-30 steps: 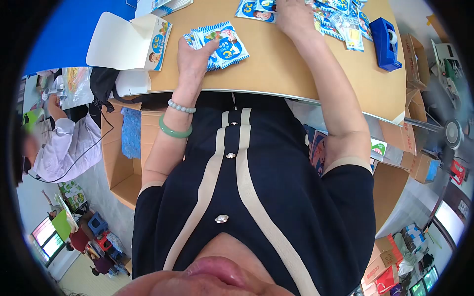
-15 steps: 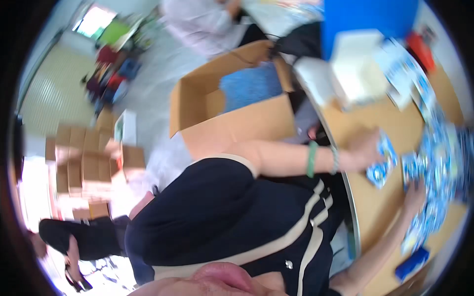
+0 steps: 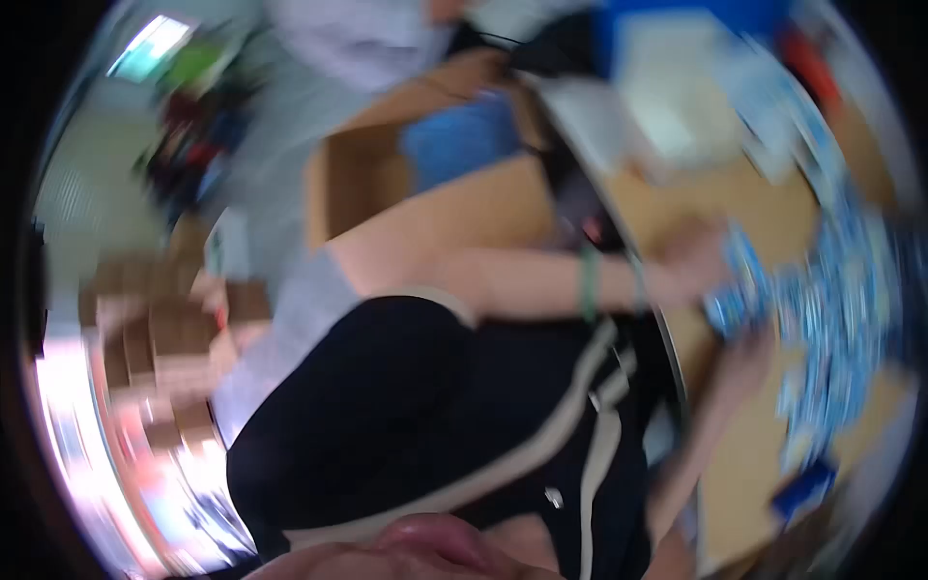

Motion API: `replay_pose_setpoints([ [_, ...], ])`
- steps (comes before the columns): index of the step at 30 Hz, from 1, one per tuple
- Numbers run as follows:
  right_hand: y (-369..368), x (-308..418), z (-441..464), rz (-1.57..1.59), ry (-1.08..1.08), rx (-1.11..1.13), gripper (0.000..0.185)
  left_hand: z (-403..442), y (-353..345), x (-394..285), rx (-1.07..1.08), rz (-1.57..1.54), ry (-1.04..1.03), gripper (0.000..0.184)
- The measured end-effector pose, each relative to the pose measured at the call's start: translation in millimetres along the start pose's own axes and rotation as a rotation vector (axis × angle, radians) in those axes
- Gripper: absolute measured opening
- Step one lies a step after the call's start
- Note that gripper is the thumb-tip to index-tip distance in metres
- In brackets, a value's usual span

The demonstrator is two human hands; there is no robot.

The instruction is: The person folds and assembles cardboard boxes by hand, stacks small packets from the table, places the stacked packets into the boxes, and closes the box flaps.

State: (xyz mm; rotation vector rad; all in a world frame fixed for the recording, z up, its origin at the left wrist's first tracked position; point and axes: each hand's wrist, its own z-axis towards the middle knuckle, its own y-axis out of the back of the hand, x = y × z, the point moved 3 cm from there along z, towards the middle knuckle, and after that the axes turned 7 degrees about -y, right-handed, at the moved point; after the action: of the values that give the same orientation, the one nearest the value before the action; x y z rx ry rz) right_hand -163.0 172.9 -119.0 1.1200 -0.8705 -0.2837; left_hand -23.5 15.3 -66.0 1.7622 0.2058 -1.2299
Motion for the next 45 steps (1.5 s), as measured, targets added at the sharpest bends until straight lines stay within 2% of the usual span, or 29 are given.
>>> replay_pose_setpoints([
  [1, 18.0, 22.5, -8.8, 0.224, -0.16, 0.072, 0.047, -3.3, -3.3, 10.6, -0.03, -0.11, -0.046, 0.031],
  [2, 16.9, 12.7, -9.4, 0.345, -0.167, -0.022, 0.038, 8.9, -24.1, 28.9, -0.038, -0.377, -0.118, 0.033],
  [3, 26.3, 11.2, -7.2, 0.434, -0.229, -0.029, 0.025, 7.7, -27.8, 35.3, 0.038, -0.656, -0.053, 0.042],
  [4, 37.4, 13.1, -6.6, 0.57, -0.27, -0.095, 0.016, 14.8, -40.8, 42.8, -0.102, -0.709, -0.132, 0.053],
  [5, 45.6, 5.0, -4.7, 0.51, -0.214, -0.215, 0.014, 7.8, -14.9, 17.4, -0.063, -0.459, -0.148, 0.061],
  [7, 54.1, 0.9, -7.1, 0.881, -0.249, -0.277, 0.014, 18.6, -18.8, 25.3, -0.05, -0.322, -0.169, 0.063],
  [8, 55.9, 9.5, -12.3, 0.872, -0.267, -0.295, 0.014, 18.2, -25.1, 25.6, -0.026, -0.326, -0.175, 0.063],
  [10, 47.7, 39.5, -16.7, 1.153, -0.498, -0.067, 0.016, 19.5, -21.9, 30.8, -0.027, -0.28, -0.135, 0.064],
  [11, 33.9, 46.0, -16.8, 1.16, -0.502, -0.077, 0.016, 19.3, -21.2, 30.6, -0.033, -0.253, -0.114, 0.064],
  [13, 13.3, 59.3, -15.7, 0.469, -0.334, -0.203, 0.018, 15.1, -20.5, 28.5, -0.028, -0.27, -0.132, 0.065],
  [14, 11.2, 63.2, -17.2, 0.471, -0.337, -0.204, 0.018, 13.2, -19.2, 27.8, -0.034, -0.296, -0.143, 0.065],
  [17, 13.2, 84.1, -22.7, -0.126, -0.16, -0.154, 0.023, 8.9, -15.4, 25.2, -0.05, -0.344, -0.148, 0.066],
  [20, 5.8, 84.1, -10.4, -0.131, -0.22, -0.142, 0.021, 5.2, -19.0, 16.9, -0.046, -0.405, -0.151, 0.067],
  [22, 7.0, 78.0, -9.6, -0.138, -0.258, -0.142, 0.02, -2.5, -10.8, -5.8, -0.042, -0.156, -0.151, 0.068],
  [23, 8.3, 77.7, -10.0, -0.14, -0.183, -0.184, 0.017, -3.2, -9.8, -12.1, -0.045, -0.032, -0.153, 0.068],
  [24, 9.0, 78.1, -10.3, -0.141, -0.106, -0.225, 0.015, 0.3, -12.6, -8.3, -0.04, -0.035, -0.16, 0.068],
  [27, 17.8, 68.2, -2.3, -0.12, 0.037, -0.306, 0.012, 15.5, -22.3, 19.0, -0.012, -0.163, -0.175, 0.069],
  [30, 28.3, 34.8, 19.1, -0.06, 0.168, -0.372, 0.01, 13.0, -20.9, 16.2, -0.002, -0.182, -0.138, 0.069],
  [32, 24.5, 2.4, 46.1, -0.375, 0.028, -0.251, 0.011, 10.4, -20.0, 14.3, 0.002, -0.188, -0.127, 0.069],
  [33, 26.9, -6.0, 48.9, -0.371, 0.026, -0.251, 0.011, 9.9, -19.5, 13.8, 0.007, -0.199, -0.124, 0.069],
  [36, 33.2, -12.8, 52.5, -0.474, 0.214, -0.254, 0.015, 9.3, -18.6, 12.8, 0.009, -0.22, -0.123, 0.068],
  [37, 34.1, -10.9, 48.9, -0.469, 0.213, -0.256, 0.015, 8.7, -18.8, 13.0, 0.007, -0.223, -0.132, 0.068],
  [41, 57.1, 23.4, 16.3, -0.287, 0.065, -0.246, 0.018, 12.8, -17.1, 9.4, -0.006, -0.21, -0.154, 0.069],
  [44, 57.9, 58.2, -5.0, 0.047, -0.236, 0.068, 0.024, 5.6, -19.1, 8.7, 0.004, -0.147, -0.143, 0.07],
  [45, 51.5, 61.4, -6.4, 0.053, -0.247, 0.061, 0.024, 3.2, -20.3, 5.2, -0.013, -0.127, -0.139, 0.071],
])
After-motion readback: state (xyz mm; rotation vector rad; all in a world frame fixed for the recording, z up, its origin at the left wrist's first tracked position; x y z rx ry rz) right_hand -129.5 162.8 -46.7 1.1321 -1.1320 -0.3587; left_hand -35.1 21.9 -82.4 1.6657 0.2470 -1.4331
